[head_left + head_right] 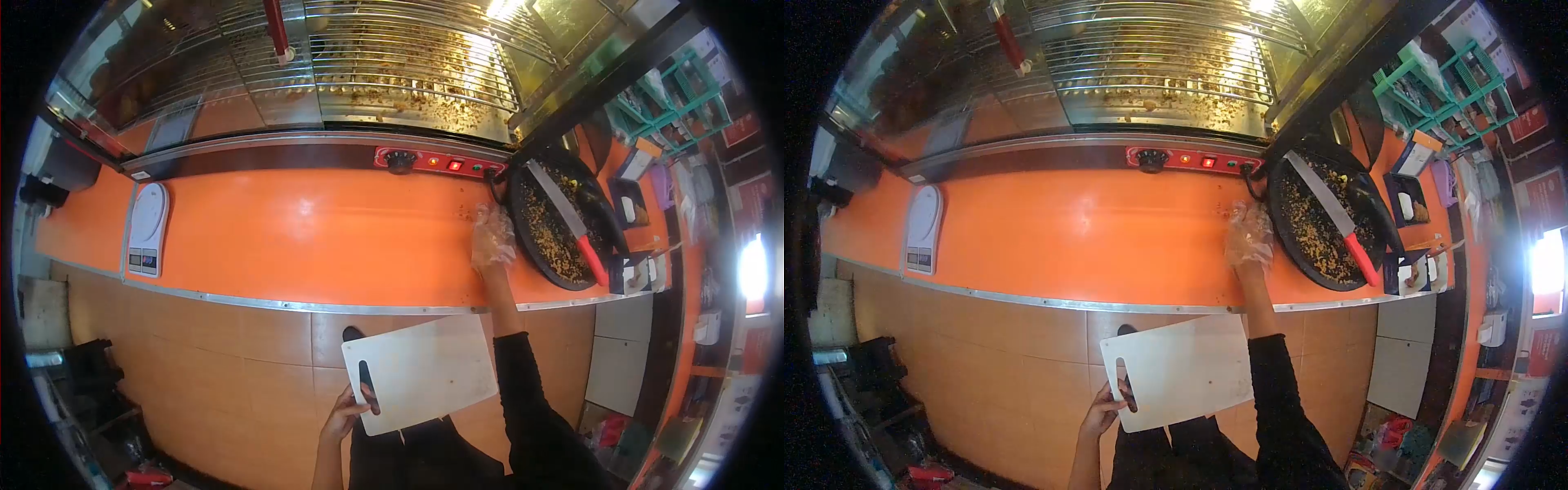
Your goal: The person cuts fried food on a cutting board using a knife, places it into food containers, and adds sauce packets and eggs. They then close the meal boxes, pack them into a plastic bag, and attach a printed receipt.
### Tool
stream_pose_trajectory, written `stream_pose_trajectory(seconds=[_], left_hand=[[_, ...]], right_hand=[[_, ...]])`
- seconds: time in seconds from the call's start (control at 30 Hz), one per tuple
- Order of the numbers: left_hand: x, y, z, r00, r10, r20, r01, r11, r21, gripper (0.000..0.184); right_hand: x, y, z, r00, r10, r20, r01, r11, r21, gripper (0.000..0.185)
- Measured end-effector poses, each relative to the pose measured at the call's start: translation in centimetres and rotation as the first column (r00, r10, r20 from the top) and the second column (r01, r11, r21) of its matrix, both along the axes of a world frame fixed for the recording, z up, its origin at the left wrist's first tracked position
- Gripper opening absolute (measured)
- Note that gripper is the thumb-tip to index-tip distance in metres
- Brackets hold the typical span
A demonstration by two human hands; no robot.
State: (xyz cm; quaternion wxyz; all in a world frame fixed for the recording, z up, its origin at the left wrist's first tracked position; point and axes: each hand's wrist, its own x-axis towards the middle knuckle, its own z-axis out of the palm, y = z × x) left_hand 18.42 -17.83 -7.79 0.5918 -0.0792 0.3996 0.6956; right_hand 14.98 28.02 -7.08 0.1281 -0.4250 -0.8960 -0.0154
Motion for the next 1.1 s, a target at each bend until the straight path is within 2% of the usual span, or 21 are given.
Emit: stream_pose_trajectory(seconds=[0.1,0.17,0.23,0.27,0.3,0.33,0.37,0.4,0.47,0.5,0.53,0.57,0.63,0.67,0.73,0.87,0.93,0.97,1.03,1.07,1.1], left_hand=[[0.0,-0.2,-0.3,1.0,-0.003,0.008,0.003,1.0,0.014,0.031],[-0.4,-0.2,-0.4,1.0,-0.028,0.002,0.028,0.999,0.044,0.032],[-0.9,0.0,-0.2,0.999,-0.038,-0.005,0.038,0.999,0.028,0.032],[-1.1,0.2,-0.1,0.999,-0.049,-0.012,0.049,0.999,0.01,0.032],[-1.4,0.4,-0.2,0.996,-0.07,-0.047,0.07,0.997,0.011,0.033],[-1.6,0.5,-0.3,0.996,-0.078,-0.045,0.078,0.997,0.011,0.033],[-1.9,0.6,-0.3,0.996,-0.075,-0.044,0.076,0.997,0.009,0.033],[-2.2,0.6,-0.2,0.996,-0.072,-0.045,0.073,0.997,0.007,0.033],[-2.7,0.7,0.1,0.994,-0.1,-0.052,0.099,0.995,-0.011,0.035],[-3.0,1.0,0.6,0.995,-0.088,-0.055,0.088,0.996,-0.009,0.035],[-3.4,1.3,0.9,0.995,-0.076,-0.057,0.075,0.997,-0.008,0.036],[-3.7,1.5,0.9,0.995,-0.08,-0.06,0.079,0.997,-0.009,0.036],[-4.2,1.7,0.9,0.99,-0.099,-0.099,0.099,0.995,-0.005,0.038],[-4.4,1.6,0.7,0.989,-0.11,-0.095,0.11,0.994,-0.013,0.038],[-4.5,1.5,0.0,0.992,-0.1,-0.079,0.1,0.995,0.007,0.041],[-4.5,1.9,-0.5,0.994,-0.084,-0.076,0.086,0.996,0.022,0.043],[-4.7,1.9,-0.7,0.993,-0.069,-0.093,0.07,0.998,0.01,0.042],[-4.6,1.9,-0.7,0.992,-0.074,-0.098,0.075,0.997,0.007,0.042],[-4.6,2.1,-0.6,0.996,-0.043,-0.081,0.042,0.999,-0.011,0.043],[-4.8,2.1,-0.4,0.995,-0.038,-0.087,0.037,0.999,-0.016,0.043],[-4.8,2.1,-0.2,0.994,-0.039,-0.103,0.037,0.999,-0.015,0.042]], right_hand=[[-0.4,0.8,0.9,0.997,-0.007,-0.073,-0.002,0.993,-0.118,0.042],[-0.6,1.1,1.9,0.978,0.016,-0.207,-0.062,0.975,-0.213,0.043],[-0.7,1.1,2.6,0.888,0.078,-0.454,-0.252,0.908,-0.336,0.044],[-0.9,1.0,2.8,0.802,0.072,-0.592,-0.389,0.816,-0.427,0.045],[-1.1,0.8,2.7,0.682,0.008,-0.731,-0.551,0.663,-0.507,0.045],[-1.4,0.7,2.5,0.529,-0.185,-0.828,-0.745,0.366,-0.558,0.046],[-1.4,0.4,2.4,0.435,-0.4,-0.807,-0.867,0.057,-0.495,0.046],[-1.5,0.2,2.2,0.421,-0.56,-0.713,-0.903,-0.186,-0.387,0.047],[-1.4,-0.4,2.0,0.446,-0.549,-0.707,-0.895,-0.295,-0.335,0.049],[-1.3,-0.7,2.4,0.449,-0.472,-0.758,-0.893,-0.251,-0.373,0.05],[-1.4,-0.9,2.9,0.503,-0.079,-0.861,-0.856,0.094,-0.509,0.049],[-1.4,-1.0,3.2,0.629,0.259,-0.733,-0.741,0.486,-0.464,0.048],[-1.8,0.0,2.8,0.819,0.346,-0.459,-0.487,0.841,-0.235,0.056],[-2.0,0.2,2.4,0.823,0.334,-0.459,-0.478,0.844,-0.243,0.056],[-3.1,-0.1,2.2,0.829,0.436,-0.351,-0.502,0.856,-0.122,0.047],[-4.6,-1.1,2.6,0.879,0.435,-0.194,-0.466,0.87,-0.16,0.048],[-5.1,-0.9,2.1,0.68,0.51,-0.527,-0.726,0.566,-0.39,0.047],[-4.2,-1.1,1.9,0.68,0.505,-0.532,-0.725,0.569,-0.388,0.047],[-1.8,-2.7,3.6,0.658,0.673,-0.339,-0.729,0.455,-0.511,0.044],[-0.5,-2.8,5.4,0.652,0.675,-0.345,-0.734,0.45,-0.508,0.044],[1.0,-2.4,7.8,0.671,0.559,-0.486,-0.737,0.432,-0.52,0.044]])
